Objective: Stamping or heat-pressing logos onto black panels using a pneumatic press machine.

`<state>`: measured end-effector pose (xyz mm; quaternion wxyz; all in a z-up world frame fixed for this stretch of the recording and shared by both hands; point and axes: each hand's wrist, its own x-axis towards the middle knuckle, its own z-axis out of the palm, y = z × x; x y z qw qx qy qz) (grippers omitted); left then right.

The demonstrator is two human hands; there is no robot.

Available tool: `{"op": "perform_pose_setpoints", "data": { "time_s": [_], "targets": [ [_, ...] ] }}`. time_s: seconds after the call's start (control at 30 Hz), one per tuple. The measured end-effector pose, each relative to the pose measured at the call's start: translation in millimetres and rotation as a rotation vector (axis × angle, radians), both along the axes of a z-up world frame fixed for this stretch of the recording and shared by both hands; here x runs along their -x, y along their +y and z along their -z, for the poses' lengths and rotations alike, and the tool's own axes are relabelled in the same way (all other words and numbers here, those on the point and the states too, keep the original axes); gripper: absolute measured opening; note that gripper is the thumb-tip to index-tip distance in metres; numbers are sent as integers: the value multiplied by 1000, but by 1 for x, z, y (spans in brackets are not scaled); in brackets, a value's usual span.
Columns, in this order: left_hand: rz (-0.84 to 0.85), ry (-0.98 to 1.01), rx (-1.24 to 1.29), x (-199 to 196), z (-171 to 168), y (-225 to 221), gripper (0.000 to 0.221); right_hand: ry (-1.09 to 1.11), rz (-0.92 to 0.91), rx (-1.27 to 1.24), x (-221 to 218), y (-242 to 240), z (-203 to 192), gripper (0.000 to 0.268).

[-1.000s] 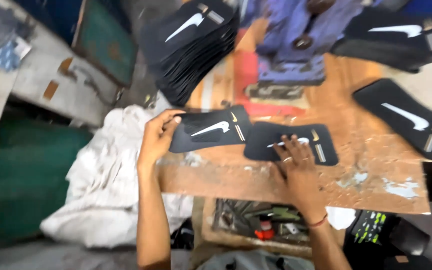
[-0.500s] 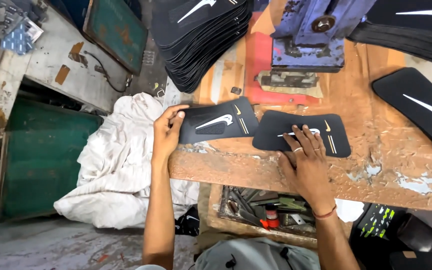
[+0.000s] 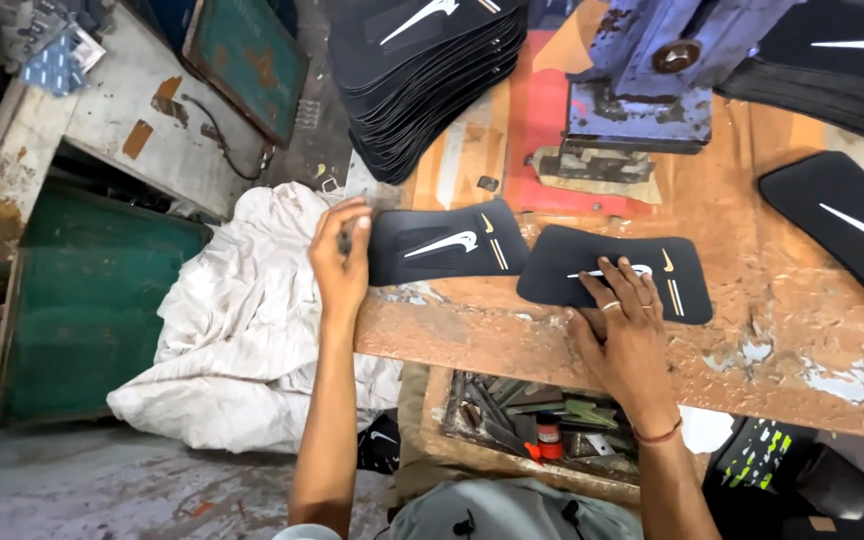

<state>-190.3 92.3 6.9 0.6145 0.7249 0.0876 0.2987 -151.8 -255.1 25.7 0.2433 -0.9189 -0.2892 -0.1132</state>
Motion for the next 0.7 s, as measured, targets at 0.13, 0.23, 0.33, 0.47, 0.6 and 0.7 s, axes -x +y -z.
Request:
{"op": "perform_pose_setpoints", "data": {
  "time_s": [0.13, 0.23, 0.33, 0.47, 0.6, 0.7],
  "targets": [
    [-94, 36, -214, 35, 7, -40, 12, -21, 50, -258, 7, -5, 8, 34],
    [201, 187, 4, 58, 6, -97, 16, 252, 76, -376, 23, -9, 24, 29],
    [424, 212, 55, 70, 2, -143, 15, 662, -37, -620, 47, -1, 15, 26],
    [573, 231, 567, 70, 28, -165, 14, 835, -112, -849, 60, -6, 14, 20],
    [620, 255, 583, 72, 28, -164, 23, 904, -115, -816, 62, -18, 15, 21],
    [761, 230, 660, 80, 39, -164, 25, 984, -215, -865, 63, -28, 26, 19]
  ]
}}
